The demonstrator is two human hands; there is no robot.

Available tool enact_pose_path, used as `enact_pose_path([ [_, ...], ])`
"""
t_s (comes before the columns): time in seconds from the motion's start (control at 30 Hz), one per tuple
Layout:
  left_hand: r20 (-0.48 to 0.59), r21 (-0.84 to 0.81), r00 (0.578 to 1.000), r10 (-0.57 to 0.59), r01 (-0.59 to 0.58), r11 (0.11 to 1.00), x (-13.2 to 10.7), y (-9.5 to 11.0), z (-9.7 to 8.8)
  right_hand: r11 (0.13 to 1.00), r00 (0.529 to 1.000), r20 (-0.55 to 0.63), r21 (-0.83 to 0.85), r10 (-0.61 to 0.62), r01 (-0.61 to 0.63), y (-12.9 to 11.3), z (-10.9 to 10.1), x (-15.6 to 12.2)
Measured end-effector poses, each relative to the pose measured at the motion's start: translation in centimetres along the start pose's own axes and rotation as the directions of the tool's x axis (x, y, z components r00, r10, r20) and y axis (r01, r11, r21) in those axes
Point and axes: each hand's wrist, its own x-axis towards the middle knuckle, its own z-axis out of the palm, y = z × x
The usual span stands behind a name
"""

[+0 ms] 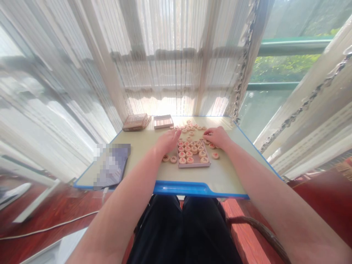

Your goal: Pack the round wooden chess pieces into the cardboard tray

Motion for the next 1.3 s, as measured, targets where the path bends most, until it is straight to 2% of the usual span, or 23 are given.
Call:
enact_pose_path([
  [0.17, 0.010, -0.008, 1.000, 0.000, 0.000, 1.000, 0.1, -0.1, 0.0, 0.999, 0.993, -0.113, 0.021, -0.035, 0.038, -1.2, -1.0, -0.6],
  [0.23, 0.009, -0.002, 1.000, 0.002, -0.002, 1.000, 0.1, 0.0, 0.0, 0.993, 0.991, -0.091, 0.070, -0.093, 0.099, -2.6, -2.0, -1.4],
  [0.27, 0.006, 0.002, 1.000, 0.006, -0.006, 1.000, 0.1, 0.0, 0.0, 0.985, 0.991, -0.024, 0.105, -0.132, 0.134, -3.5, -2.7, -2.0],
  [0.33, 0.001, 0.009, 1.000, 0.020, -0.020, 1.000, 0.1, 0.0, 0.0, 0.954, 0.960, 0.115, 0.187, -0.257, 0.233, -5.1, -3.9, -3.4],
  [0.43, 0.002, 0.016, 0.999, 0.032, -0.032, 0.999, 0.2, 0.0, 0.1, 0.892, 0.857, 0.290, 0.293, -0.426, 0.344, -7.0, -5.5, -5.3],
  [0.53, 0.015, 0.028, 0.999, 0.029, -0.030, 0.999, 0.3, -0.1, 0.1, 0.873, 0.774, 0.408, 0.287, -0.485, 0.395, -7.9, -6.1, -6.5],
  [0.7, 0.033, 0.070, 0.999, 0.015, -0.017, 0.997, 0.3, -0.1, 0.1, 0.879, 0.773, 0.422, 0.176, -0.474, 0.443, -8.3, -5.9, -7.0],
  [0.97, 0.039, 0.092, 0.999, 0.016, -0.020, 0.996, 0.7, -0.6, 0.5, 0.866, 0.777, 0.383, 0.233, -0.500, 0.442, -7.5, -6.1, -6.5],
  [1.1, 0.008, 0.046, 1.000, -0.006, 0.006, 0.999, 0.7, -0.8, 0.7, 0.887, 0.795, 0.397, 0.148, -0.459, 0.438, -7.4, -5.7, -6.3],
  [1.3, -0.005, 0.034, 1.000, 0.004, -0.004, 0.999, 0.6, -0.8, 0.8, 0.889, 0.765, 0.460, 0.149, -0.451, 0.434, -7.6, -5.3, -6.4],
])
